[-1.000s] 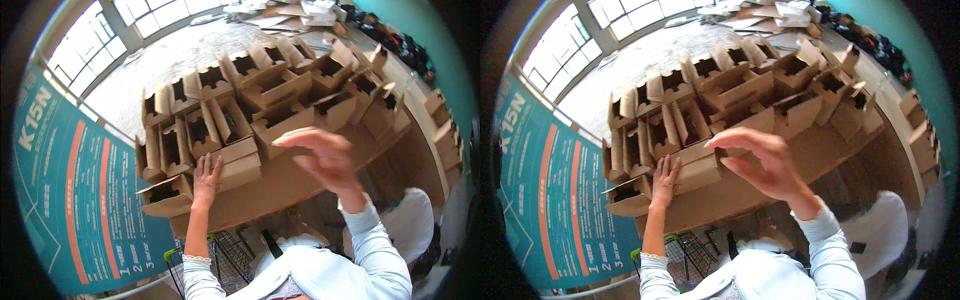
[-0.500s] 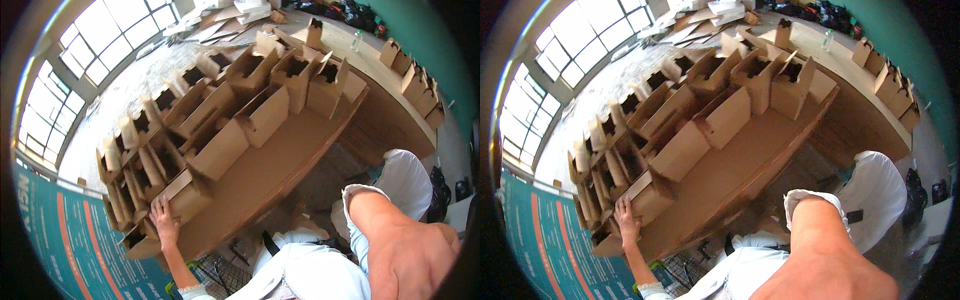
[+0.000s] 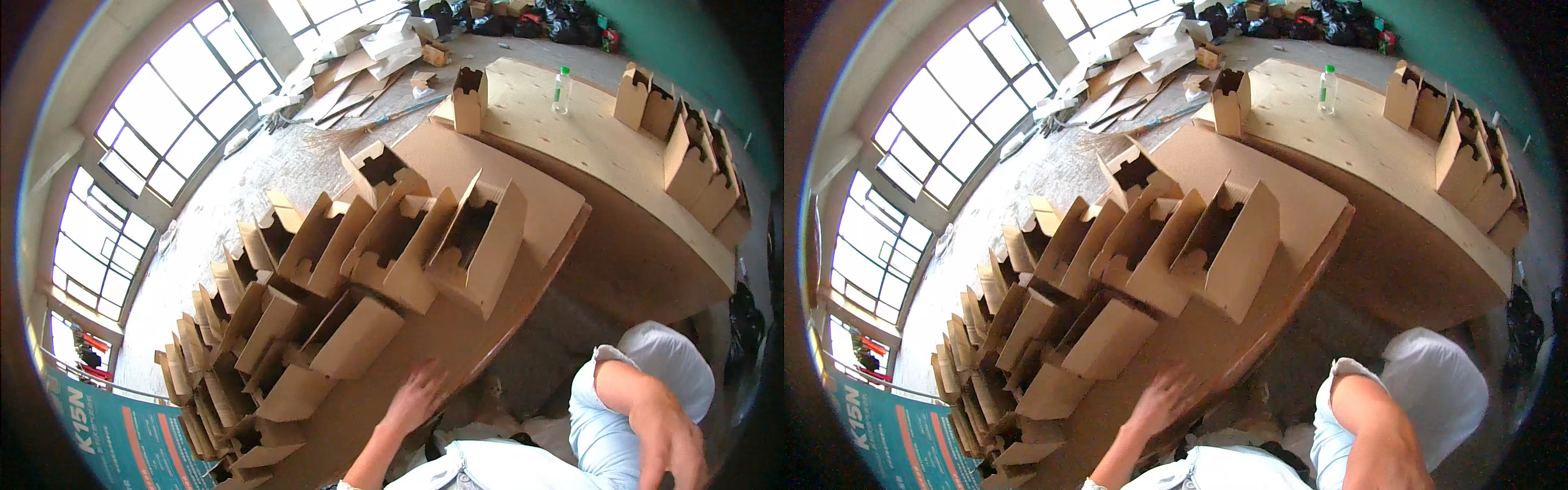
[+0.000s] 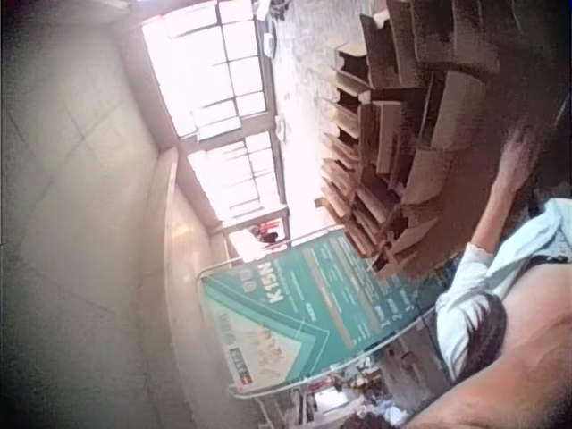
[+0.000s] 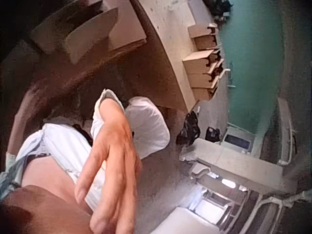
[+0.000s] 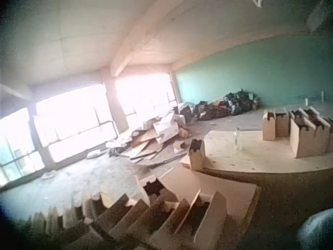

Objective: The person takes plastic bottles from a shopping cart and places them into cardboard boxes. The person then moves the boxes from the work surface to a stack on an adjacent table.

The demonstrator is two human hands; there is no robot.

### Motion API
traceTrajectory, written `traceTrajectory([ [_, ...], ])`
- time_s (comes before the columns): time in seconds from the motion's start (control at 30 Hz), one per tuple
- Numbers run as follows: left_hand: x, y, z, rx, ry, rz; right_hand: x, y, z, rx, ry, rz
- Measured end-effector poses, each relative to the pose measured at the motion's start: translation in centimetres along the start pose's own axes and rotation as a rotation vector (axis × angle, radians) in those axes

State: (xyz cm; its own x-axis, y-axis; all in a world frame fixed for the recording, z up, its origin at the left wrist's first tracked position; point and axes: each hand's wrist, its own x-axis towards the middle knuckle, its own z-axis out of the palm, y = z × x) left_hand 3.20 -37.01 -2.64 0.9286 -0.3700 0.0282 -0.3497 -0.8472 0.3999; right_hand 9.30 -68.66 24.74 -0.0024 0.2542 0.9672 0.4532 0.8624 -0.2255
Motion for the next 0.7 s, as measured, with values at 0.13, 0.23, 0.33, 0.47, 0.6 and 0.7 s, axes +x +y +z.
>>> traceTrajectory([
  [0.13, 3.9, -0.6, 5.4, -0.019, 0.061, -0.144, -1.8, 3.8, -11.0, 0.064, -0.448, -0.052],
  [0.23, 3.5, -1.7, 8.2, 0.000, 0.100, -0.245, -3.6, 11.0, -18.8, -0.295, -0.102, 0.238],
  [0.33, 4.4, -2.0, 8.4, 0.086, 0.100, -0.309, -5.6, 21.9, -31.2, -0.846, 0.137, 0.702],
  [0.47, 7.3, -3.6, 6.6, 0.102, 0.144, -0.339, -13.0, 35.2, -47.9, -1.289, -0.085, 1.129],
  [0.6, 7.9, -4.5, 5.6, 0.110, 0.155, -0.410, -17.6, 42.0, -54.8, -1.532, -0.145, 1.324],
  [0.7, 8.1, -5.3, 5.9, 0.097, 0.155, -0.451, -19.7, 44.4, -56.4, -1.471, -0.143, 1.450],
])
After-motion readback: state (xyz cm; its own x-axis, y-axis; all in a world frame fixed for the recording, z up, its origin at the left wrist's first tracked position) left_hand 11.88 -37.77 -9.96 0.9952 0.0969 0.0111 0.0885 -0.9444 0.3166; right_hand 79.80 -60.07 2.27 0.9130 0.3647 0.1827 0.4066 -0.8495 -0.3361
